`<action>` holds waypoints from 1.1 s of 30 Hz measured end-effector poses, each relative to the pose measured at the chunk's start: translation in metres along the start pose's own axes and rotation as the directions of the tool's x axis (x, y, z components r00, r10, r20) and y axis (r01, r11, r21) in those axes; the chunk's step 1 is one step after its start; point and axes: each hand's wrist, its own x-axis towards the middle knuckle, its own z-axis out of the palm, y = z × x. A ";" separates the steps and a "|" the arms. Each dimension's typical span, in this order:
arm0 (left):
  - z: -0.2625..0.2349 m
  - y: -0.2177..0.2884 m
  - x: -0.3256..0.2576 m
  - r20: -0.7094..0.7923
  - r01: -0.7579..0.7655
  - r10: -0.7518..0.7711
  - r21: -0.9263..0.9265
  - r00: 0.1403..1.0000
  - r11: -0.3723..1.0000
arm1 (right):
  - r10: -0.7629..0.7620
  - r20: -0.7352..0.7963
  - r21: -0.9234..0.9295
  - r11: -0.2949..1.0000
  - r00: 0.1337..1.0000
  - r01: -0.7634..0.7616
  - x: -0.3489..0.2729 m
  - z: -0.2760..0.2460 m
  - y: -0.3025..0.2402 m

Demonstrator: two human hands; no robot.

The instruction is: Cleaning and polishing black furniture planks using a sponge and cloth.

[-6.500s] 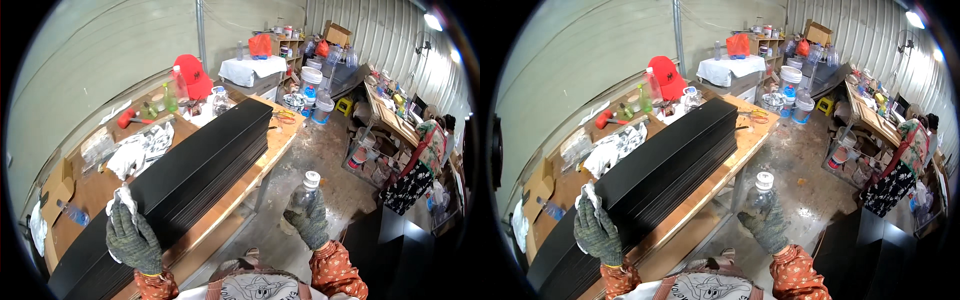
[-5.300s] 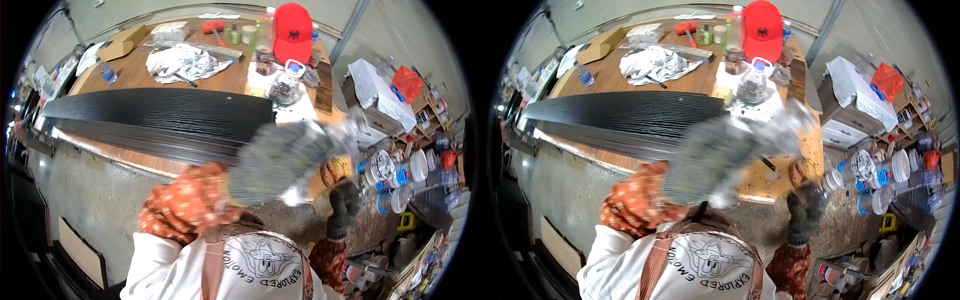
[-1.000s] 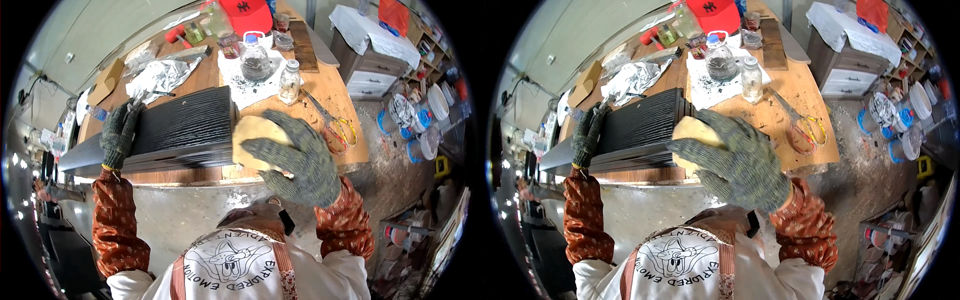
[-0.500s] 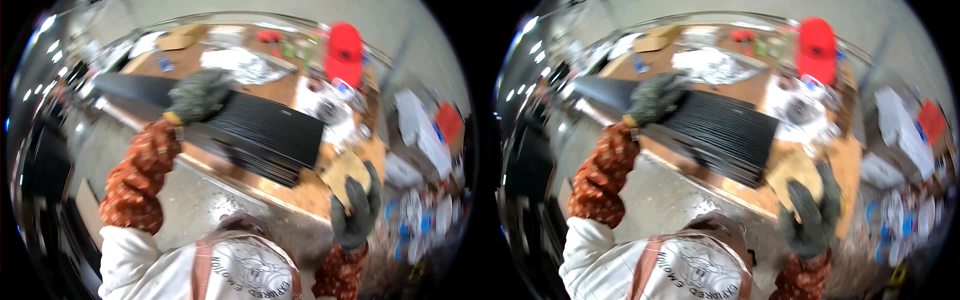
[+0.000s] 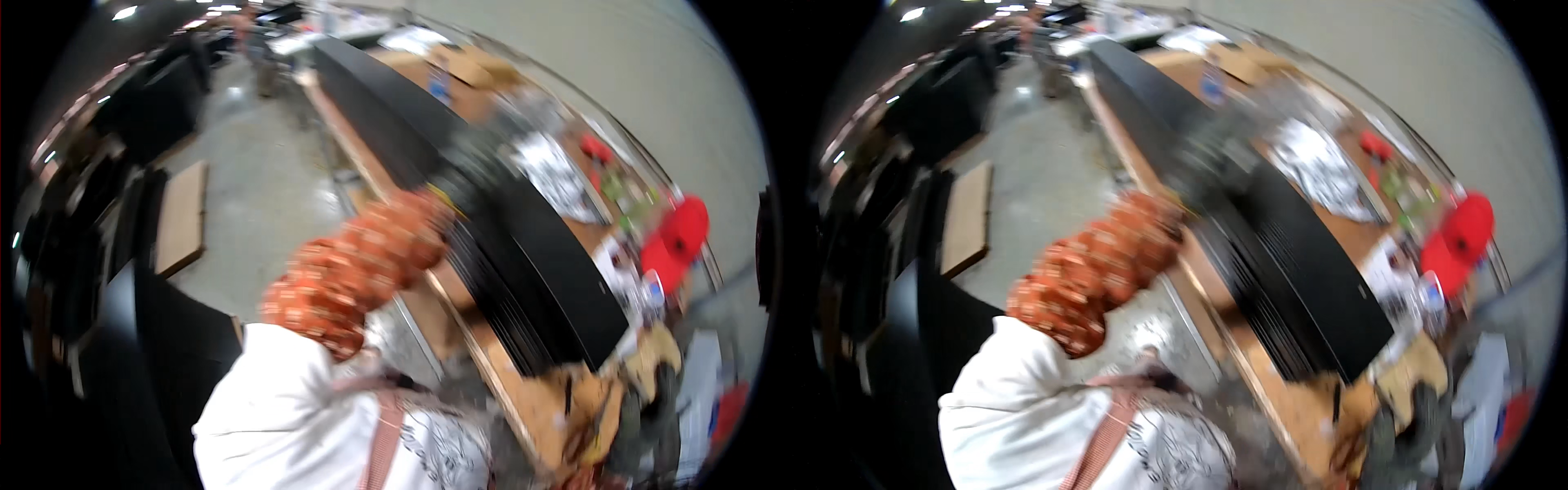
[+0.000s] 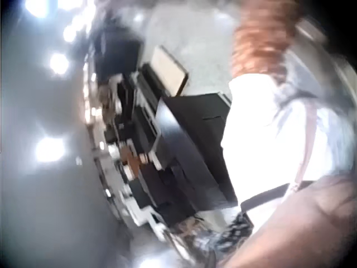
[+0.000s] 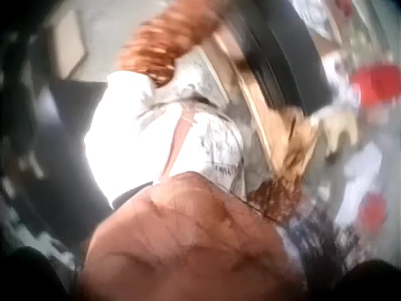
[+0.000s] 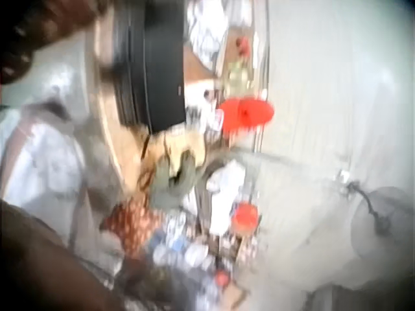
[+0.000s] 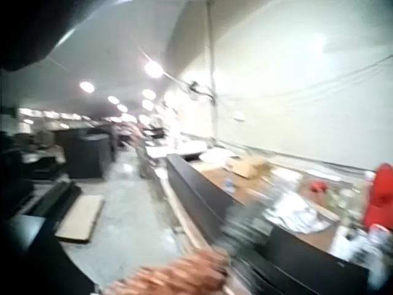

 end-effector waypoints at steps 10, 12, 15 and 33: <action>-0.056 -0.138 -0.172 0.107 -0.050 -0.005 0.511 0.994 0.858 | 0.014 0.223 0.009 1.000 0.975 -0.016 0.011 -0.001 0.003; -0.045 -0.133 -0.221 0.436 0.072 -0.209 0.309 0.875 0.948 | -0.012 0.253 -0.030 0.999 0.968 0.020 0.011 -0.004 0.001; -0.008 -0.128 -0.296 0.532 0.024 -0.147 0.232 0.834 0.972 | 0.004 0.325 -0.126 0.991 0.946 0.039 0.013 -0.008 -0.003; 0.063 -0.173 -0.370 0.327 0.146 -0.151 -0.727 0.933 -0.671 | -0.286 0.563 -0.169 0.879 0.776 0.447 0.086 0.033 -0.046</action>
